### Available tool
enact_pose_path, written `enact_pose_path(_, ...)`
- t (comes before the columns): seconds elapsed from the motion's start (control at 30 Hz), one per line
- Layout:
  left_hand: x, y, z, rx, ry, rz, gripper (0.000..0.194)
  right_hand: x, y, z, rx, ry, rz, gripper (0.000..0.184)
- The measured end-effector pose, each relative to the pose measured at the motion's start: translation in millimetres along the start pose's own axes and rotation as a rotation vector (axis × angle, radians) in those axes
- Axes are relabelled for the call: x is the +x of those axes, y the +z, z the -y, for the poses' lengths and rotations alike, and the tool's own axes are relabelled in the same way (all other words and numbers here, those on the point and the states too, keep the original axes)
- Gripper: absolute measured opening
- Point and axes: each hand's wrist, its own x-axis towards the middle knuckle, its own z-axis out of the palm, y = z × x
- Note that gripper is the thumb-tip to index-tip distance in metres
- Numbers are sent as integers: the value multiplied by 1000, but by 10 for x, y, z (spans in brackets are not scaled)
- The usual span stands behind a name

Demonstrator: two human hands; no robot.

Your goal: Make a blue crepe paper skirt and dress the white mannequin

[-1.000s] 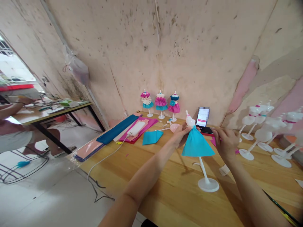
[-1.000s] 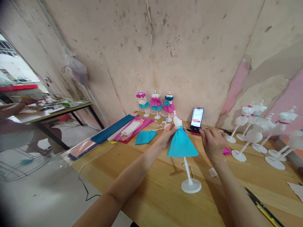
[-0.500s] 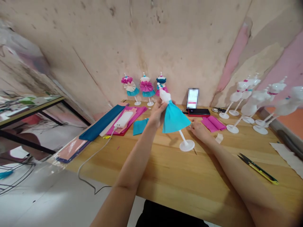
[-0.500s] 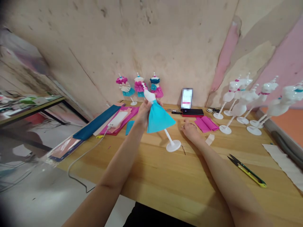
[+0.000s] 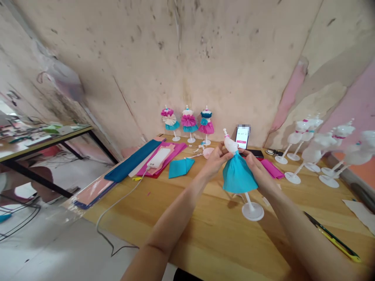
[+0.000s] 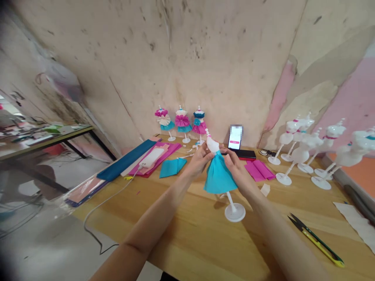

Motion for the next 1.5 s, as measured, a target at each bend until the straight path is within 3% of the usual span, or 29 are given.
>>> enact_pose_path(0.1, -13, 25, -33, 23, 16, -3, 55, -20, -3, -28, 99, 101, 134, 58)
enact_pose_path(0.17, -21, 15, -75, 67, 15, 20, 57, -12, -1, -72, 115, 132, 158, 57)
enact_pose_path(0.37, -11, -25, -144, 266, -13, 40, 63, -2, 78, -159, 112, 162, 75, 50)
enact_pose_path(0.6, -58, -114, -206, 471, -18, -78, 67, -25, 130, -111, 18, 107, 59, 50)
enact_pose_path(0.7, -65, -169, -255, 436, -55, -23, 68, -15, 135, -102, 36, 114, 15, 51)
enact_pose_path(0.77, -59, -175, -275, 463, -15, -82, 63, -1, 120, -109, -46, 87, -33, 51)
enact_pose_path(0.87, -46, -123, -283, 613, 133, -287, 43, 25, 82, -131, -271, 10, -146, 52)
enact_pose_path(0.93, -43, -63, -286, 674, 141, -272, 30, 44, 62, -154, -391, -27, -207, 55)
enact_pose_path(1.03, -47, 28, -297, 639, 53, -165, 25, 70, 50, -194, -503, -78, -259, 59)
enact_pose_path(1.3, -60, 53, -277, 524, 19, -157, 23, 113, 55, -249, -640, -236, -318, 65)
enact_pose_path(1.5, -52, 3, -243, 379, -91, -144, 28, 126, 39, -294, -704, -328, -334, 68)
